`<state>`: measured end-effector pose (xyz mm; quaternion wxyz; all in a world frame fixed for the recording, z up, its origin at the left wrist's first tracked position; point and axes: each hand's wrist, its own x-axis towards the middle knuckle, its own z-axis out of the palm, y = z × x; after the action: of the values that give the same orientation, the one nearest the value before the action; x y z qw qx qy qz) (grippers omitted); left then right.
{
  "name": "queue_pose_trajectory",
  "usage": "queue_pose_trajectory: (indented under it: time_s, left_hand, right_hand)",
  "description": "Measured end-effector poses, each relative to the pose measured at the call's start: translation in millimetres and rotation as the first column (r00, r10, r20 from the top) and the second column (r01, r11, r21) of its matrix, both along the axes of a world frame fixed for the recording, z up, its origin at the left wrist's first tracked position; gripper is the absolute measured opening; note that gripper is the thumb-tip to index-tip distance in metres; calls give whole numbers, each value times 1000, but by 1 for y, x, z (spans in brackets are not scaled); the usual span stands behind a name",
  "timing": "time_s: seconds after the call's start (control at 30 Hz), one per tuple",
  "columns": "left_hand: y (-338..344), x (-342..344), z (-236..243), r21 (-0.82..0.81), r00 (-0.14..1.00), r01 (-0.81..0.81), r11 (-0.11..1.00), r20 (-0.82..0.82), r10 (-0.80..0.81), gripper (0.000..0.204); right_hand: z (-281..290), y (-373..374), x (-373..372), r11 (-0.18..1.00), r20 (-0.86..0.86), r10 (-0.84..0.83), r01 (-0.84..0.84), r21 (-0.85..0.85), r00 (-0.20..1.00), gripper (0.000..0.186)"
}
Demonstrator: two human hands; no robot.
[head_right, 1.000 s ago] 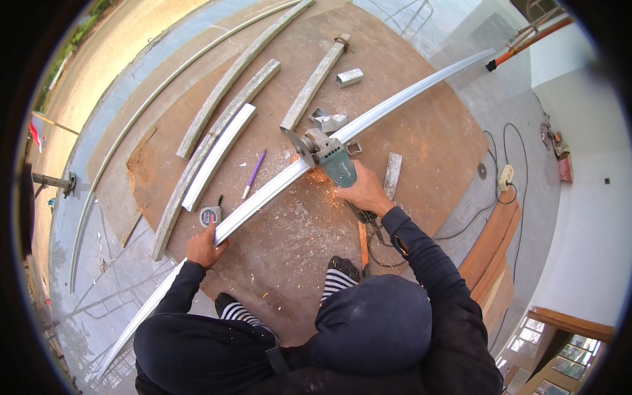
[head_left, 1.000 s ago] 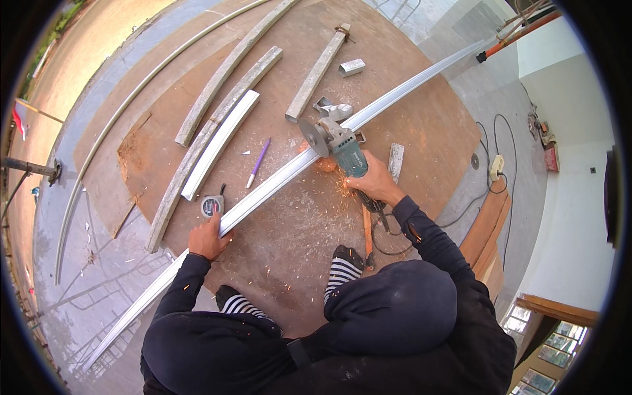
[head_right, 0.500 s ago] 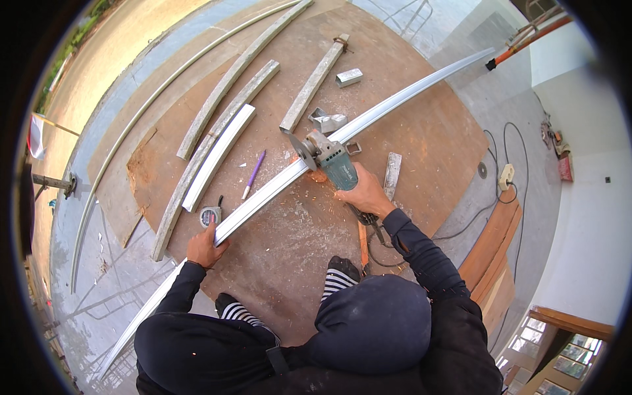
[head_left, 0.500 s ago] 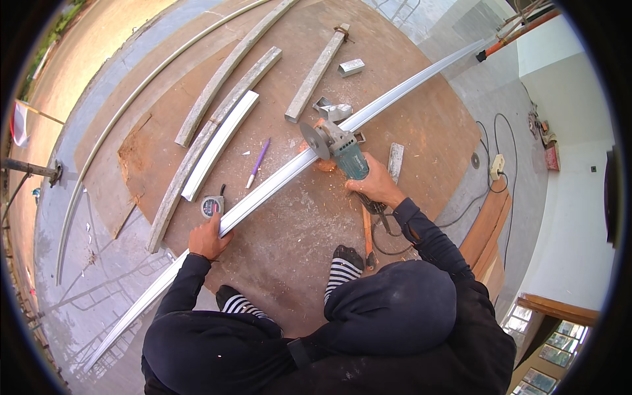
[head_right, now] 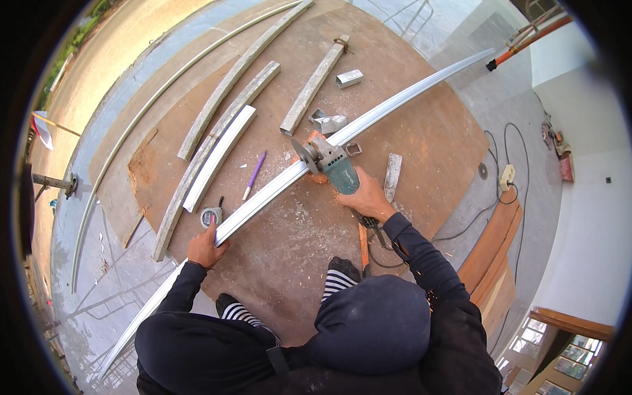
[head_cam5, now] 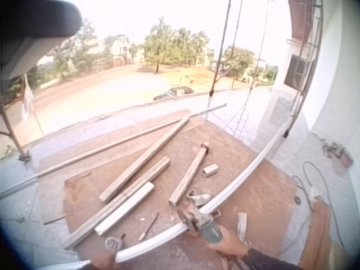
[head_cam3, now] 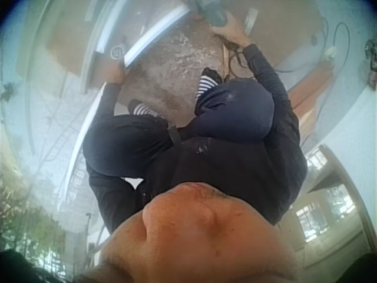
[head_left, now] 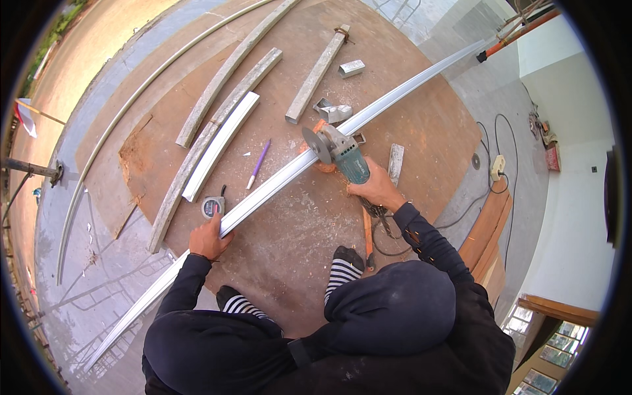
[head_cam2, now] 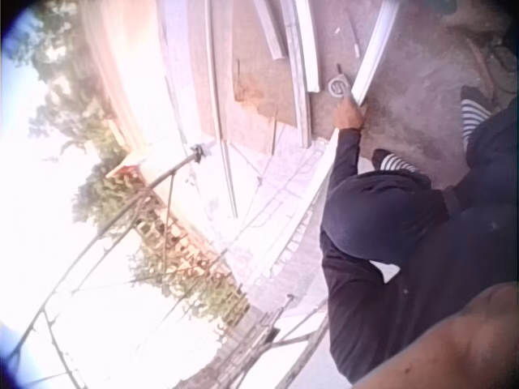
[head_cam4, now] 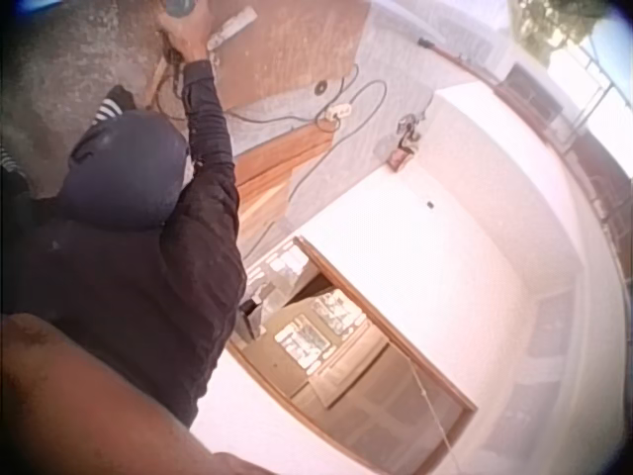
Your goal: The person measures a metal profile using a tape measure and marks it with a pencil, then uses an angle grinder to cut the metal piece while holding it down on a wooden board.
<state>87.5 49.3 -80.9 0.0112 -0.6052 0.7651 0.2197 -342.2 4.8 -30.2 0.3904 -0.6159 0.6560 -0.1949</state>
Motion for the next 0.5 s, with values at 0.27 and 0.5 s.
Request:
queue_pose_trajectory:
  time_s: [0.27,0.5]
  left_hand:
    - [0,0,0,5,1000,6,1000,0,-6,45]
    - [-1,0,2,20,1000,-3,1000,-17,4,42]
  right_hand:
    - [-8,4,-5,999,8,9,-9,-34,1000,64]
    - [-8,8,-4,998,5,3,-3,-55,1000,59]
